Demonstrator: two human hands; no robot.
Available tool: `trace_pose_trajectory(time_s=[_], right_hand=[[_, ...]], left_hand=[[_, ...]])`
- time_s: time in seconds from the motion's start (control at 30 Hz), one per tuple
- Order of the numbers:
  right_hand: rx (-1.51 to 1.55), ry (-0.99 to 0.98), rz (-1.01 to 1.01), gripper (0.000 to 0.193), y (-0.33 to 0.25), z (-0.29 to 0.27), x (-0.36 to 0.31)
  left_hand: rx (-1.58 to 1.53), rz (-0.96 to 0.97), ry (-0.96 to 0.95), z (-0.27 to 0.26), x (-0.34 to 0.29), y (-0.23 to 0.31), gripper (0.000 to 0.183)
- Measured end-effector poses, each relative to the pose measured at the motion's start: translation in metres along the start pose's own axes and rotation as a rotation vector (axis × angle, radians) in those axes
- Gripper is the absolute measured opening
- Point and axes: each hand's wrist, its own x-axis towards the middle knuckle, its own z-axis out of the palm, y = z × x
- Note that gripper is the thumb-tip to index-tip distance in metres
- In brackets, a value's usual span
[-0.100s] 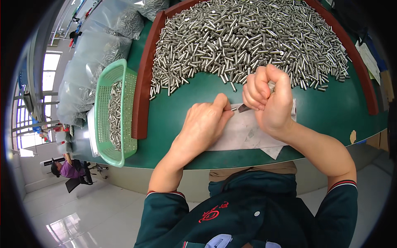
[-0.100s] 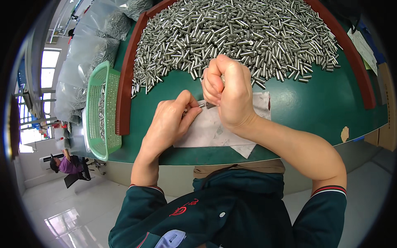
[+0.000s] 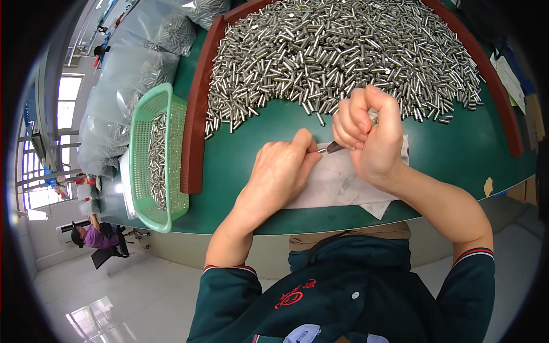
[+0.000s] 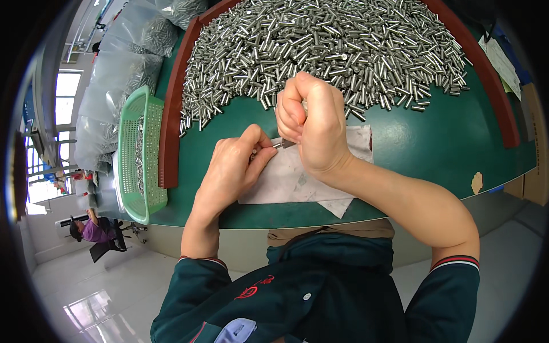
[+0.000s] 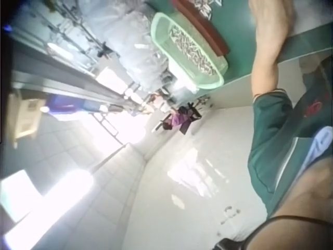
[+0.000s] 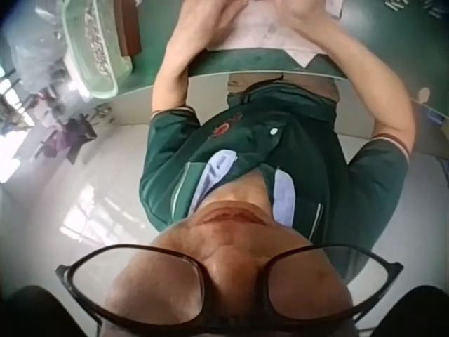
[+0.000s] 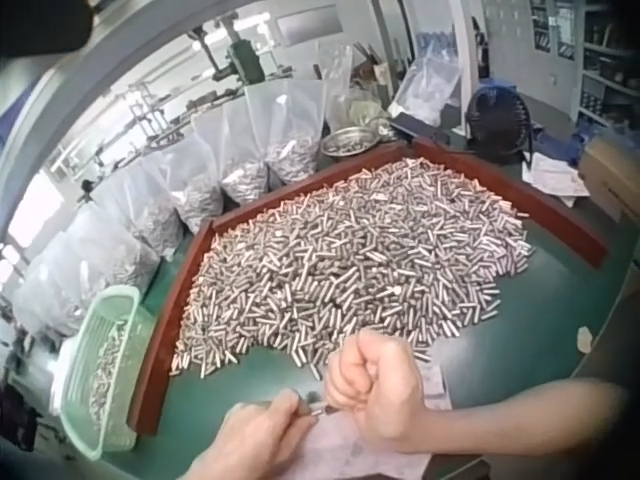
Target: The recorder is assembling small cylindrical metal components at a workbench, using a small tool to manipulate one end of each piece.
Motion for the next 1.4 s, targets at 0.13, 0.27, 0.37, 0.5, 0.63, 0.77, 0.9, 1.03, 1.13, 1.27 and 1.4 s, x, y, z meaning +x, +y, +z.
trace_pose_trajectory(time_s=[0.13,0.27,0.37,0.5,0.63,0.77,0.9,1.03,1.13,1.27,1.4], right_hand=[[0.022,-0.003,0.014,0.034,0.002,0.002,0.001],[0.018,-0.005,0.028,0.035,0.002,0.001,0.001],[0.024,-0.02,0.03,0.035,0.002,0.001,0.0],[0.025,-0.037,0.029,0.036,0.003,0.0,0.001],[-0.144,-0.049,-0.015,0.04,0.007,0.003,-0.001],[-0.344,-0.074,-0.187,0.041,0.012,0.01,-0.006],[-0.282,-0.064,-0.108,0.04,0.011,0.007,-0.004],[-0.195,-0.056,-0.056,0.039,0.007,0.0,-0.004],[-0.178,-0.044,-0.028,0.039,0.007,0.002,-0.004],[-0.152,-0.04,0.0,0.039,0.005,0.001,-0.002],[-0.12,-0.04,-0.002,0.038,0.005,0.003,-0.002]], left_hand=[[0.0,-0.007,0.008,0.0,-0.001,0.0,0.013],[0.005,-0.003,0.015,0.001,-0.002,0.0,0.013],[0.021,-0.022,0.022,0.0,-0.002,0.003,0.012],[0.029,-0.008,0.036,0.001,-0.002,0.002,0.013],[0.098,-0.018,0.007,0.0,0.0,0.005,0.014],[0.099,-0.015,0.019,0.002,0.002,0.007,0.015],[0.022,-0.017,0.033,0.0,0.0,0.001,0.014],[-0.875,-0.294,-0.04,-0.023,0.003,-0.003,0.013],[-1.899,-0.173,-0.115,-0.028,0.002,-0.029,0.014],[-2.026,-0.284,0.024,-0.031,0.008,-0.027,0.018],[-1.191,-0.318,0.272,-0.026,0.01,-0.037,0.018]])
